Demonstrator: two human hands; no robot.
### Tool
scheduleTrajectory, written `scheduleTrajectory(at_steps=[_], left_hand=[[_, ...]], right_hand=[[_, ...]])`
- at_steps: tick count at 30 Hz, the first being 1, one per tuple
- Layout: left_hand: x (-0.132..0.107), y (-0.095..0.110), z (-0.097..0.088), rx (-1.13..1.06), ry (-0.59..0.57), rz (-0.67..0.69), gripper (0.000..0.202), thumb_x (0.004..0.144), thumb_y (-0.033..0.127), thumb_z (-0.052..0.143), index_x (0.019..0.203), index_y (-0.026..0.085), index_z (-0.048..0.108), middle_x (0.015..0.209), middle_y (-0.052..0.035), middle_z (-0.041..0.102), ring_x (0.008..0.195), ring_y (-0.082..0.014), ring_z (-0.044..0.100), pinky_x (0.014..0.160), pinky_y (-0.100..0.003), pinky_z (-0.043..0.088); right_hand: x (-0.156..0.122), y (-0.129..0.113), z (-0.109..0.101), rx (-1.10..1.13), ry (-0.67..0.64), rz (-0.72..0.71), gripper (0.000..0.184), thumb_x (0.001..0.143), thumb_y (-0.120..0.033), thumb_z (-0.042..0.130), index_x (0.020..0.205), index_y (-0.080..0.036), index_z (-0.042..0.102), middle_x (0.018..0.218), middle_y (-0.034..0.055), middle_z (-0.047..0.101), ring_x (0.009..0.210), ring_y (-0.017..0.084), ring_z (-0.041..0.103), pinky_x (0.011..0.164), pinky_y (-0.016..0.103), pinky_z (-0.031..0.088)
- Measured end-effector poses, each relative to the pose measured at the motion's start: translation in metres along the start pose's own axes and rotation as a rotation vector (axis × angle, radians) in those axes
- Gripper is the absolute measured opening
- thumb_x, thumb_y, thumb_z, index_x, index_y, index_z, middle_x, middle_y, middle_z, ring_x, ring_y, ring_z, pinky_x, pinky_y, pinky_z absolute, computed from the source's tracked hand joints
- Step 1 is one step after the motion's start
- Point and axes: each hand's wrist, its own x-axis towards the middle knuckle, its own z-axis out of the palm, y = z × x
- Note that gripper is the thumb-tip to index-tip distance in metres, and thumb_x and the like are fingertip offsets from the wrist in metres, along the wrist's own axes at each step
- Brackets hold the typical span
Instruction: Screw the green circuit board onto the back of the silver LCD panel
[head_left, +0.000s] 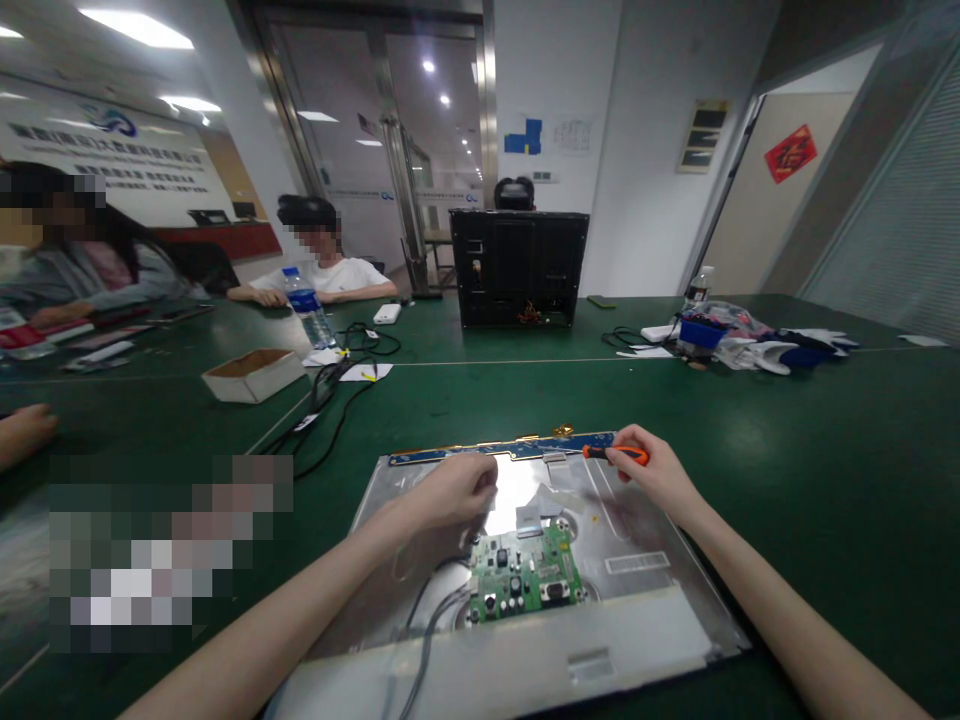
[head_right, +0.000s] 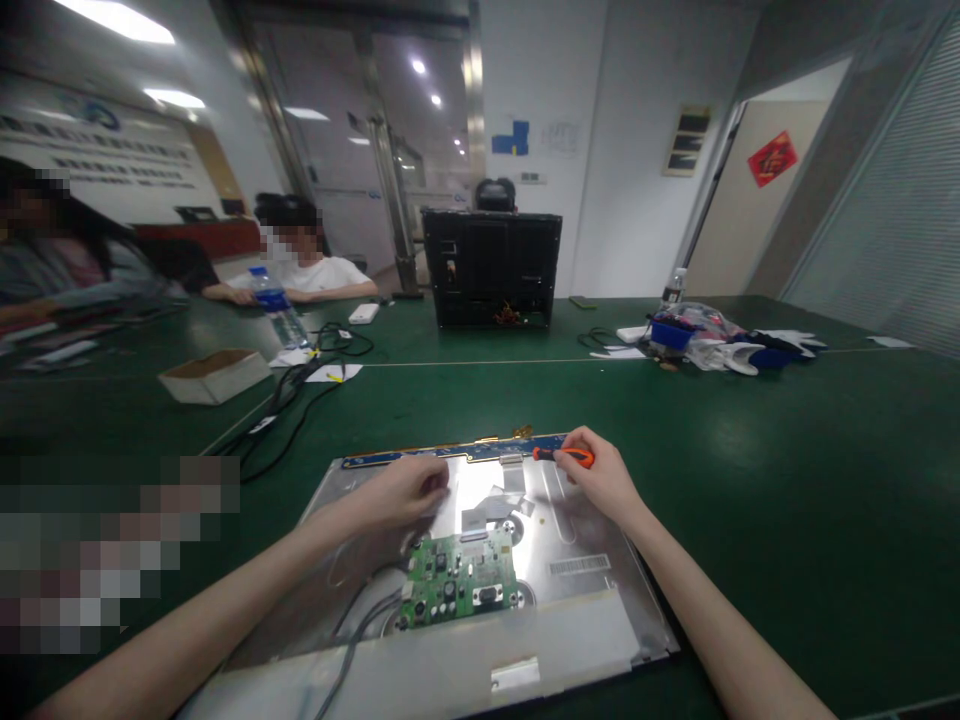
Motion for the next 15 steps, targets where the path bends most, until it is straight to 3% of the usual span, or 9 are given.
scheduleTrajectory(at_steps=[7,15], left_hand=[[0.008,0.022,-0.004,-0.078,-0.011,0.107,0.010,0.077,0.011,0.053,0.078,0.018,0.060,0.077,-0.0015,0.064,0.069,-0.0162,0.057,0.064,-0.024,0.039],[0.021,0.060,0.011,-0.195,-0.112,0.296,0.012,0.077,0.007,0.062,0.082,0.018,0.064,0.081,-0.0005,0.068,0.072,-0.0145,0.059,0.066,-0.022,0.041]], right_hand=[[0.001,-0.005,-0.002,-0.003,0.070,-0.024,0.039,0.074,-0.058,0.070,0.076,-0.022,0.054,0.059,-0.0034,0.057,0.048,0.014,0.055,0.050,0.027,0.043],[-0.002,-0.012,-0.004,-0.018,0.120,-0.033,0.042,0.074,-0.061,0.070,0.076,-0.022,0.054,0.057,-0.0035,0.055,0.047,0.015,0.054,0.050,0.028,0.044]])
